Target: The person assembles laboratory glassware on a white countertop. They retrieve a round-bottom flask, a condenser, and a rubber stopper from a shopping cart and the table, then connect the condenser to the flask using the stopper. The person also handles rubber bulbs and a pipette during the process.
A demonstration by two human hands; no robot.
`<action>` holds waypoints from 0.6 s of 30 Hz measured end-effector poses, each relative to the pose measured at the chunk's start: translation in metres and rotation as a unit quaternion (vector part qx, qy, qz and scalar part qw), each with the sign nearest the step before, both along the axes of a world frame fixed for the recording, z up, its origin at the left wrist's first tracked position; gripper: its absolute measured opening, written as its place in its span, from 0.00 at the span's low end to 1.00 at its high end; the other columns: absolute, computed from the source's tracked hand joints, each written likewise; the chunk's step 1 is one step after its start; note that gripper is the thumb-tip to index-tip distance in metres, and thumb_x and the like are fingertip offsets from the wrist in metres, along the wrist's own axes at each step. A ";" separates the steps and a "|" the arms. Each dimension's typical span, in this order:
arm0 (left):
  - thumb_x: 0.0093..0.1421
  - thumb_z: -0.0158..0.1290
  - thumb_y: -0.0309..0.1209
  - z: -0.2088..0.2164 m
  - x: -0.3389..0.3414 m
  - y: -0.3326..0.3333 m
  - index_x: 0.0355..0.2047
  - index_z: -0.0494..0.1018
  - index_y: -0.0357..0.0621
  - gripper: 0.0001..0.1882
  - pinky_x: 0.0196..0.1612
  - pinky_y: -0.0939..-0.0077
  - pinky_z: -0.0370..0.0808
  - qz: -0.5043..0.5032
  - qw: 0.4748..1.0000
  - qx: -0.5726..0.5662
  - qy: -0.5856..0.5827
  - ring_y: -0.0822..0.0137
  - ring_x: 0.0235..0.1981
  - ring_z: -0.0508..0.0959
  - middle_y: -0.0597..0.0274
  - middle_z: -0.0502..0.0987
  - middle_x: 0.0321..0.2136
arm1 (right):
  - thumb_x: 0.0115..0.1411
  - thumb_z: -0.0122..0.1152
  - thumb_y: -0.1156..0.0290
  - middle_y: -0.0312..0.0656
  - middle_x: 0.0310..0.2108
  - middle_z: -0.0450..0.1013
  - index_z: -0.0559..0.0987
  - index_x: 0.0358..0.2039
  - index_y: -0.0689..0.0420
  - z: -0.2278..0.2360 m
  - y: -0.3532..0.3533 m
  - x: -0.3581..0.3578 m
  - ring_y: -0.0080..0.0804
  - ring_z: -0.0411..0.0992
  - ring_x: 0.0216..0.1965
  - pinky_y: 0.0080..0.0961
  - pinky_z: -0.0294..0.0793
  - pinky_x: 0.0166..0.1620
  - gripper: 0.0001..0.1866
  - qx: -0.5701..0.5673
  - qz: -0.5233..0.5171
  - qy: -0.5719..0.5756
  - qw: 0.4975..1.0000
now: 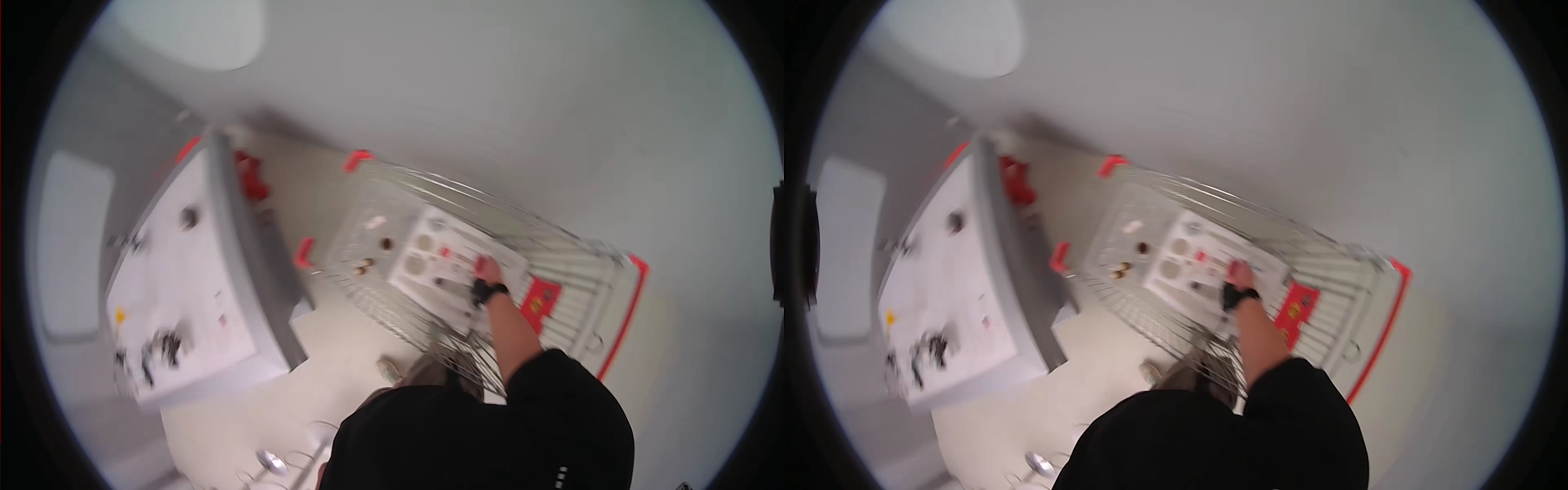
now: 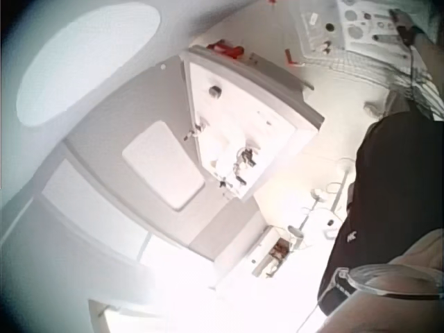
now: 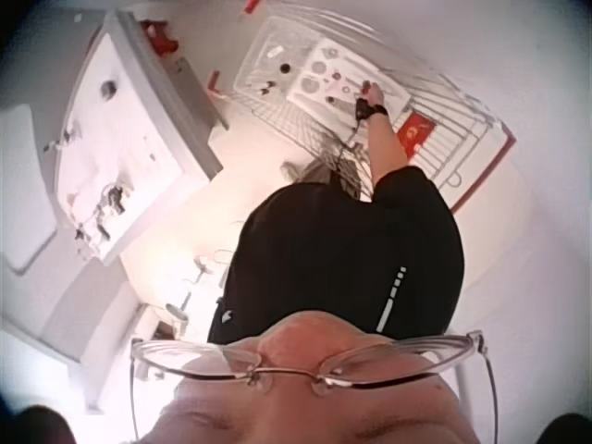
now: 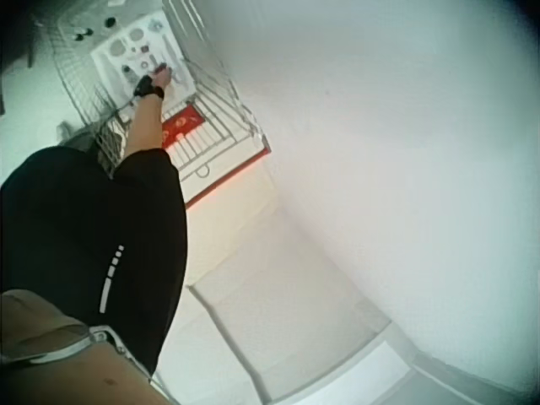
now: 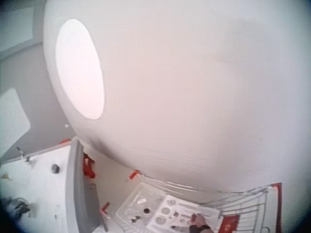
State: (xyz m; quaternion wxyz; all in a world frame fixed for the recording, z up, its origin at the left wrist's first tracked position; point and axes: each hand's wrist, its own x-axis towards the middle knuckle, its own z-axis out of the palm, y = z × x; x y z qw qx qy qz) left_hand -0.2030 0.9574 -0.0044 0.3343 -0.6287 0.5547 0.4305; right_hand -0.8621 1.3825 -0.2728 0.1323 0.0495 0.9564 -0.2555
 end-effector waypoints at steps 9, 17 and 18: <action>0.57 0.52 0.47 -0.040 0.067 -0.002 0.44 0.77 0.38 0.25 0.48 0.65 0.74 0.007 0.997 -0.069 0.044 0.57 0.42 0.80 0.51 0.80 0.40 | 0.65 0.53 0.58 0.25 0.15 0.56 0.67 0.24 0.47 0.118 -0.053 0.008 0.15 0.53 0.14 0.15 0.54 0.16 0.14 -0.572 -0.387 -0.125 0.712; 0.58 0.50 0.48 -0.108 0.139 -0.008 0.42 0.78 0.39 0.24 0.46 0.63 0.74 0.023 0.995 -0.032 0.097 0.54 0.39 0.80 0.51 0.81 0.35 | 0.64 0.53 0.61 0.23 0.16 0.55 0.78 0.34 0.52 0.292 -0.177 0.033 0.12 0.50 0.15 0.15 0.49 0.18 0.10 -0.500 -0.115 -0.041 0.858; 0.58 0.50 0.48 -0.117 0.157 -0.011 0.41 0.78 0.38 0.24 0.46 0.63 0.74 0.037 0.992 -0.042 0.109 0.54 0.39 0.80 0.50 0.81 0.35 | 0.64 0.54 0.61 0.23 0.17 0.56 0.79 0.36 0.53 0.302 -0.194 0.037 0.12 0.51 0.15 0.14 0.49 0.19 0.10 -0.482 -0.084 -0.031 0.871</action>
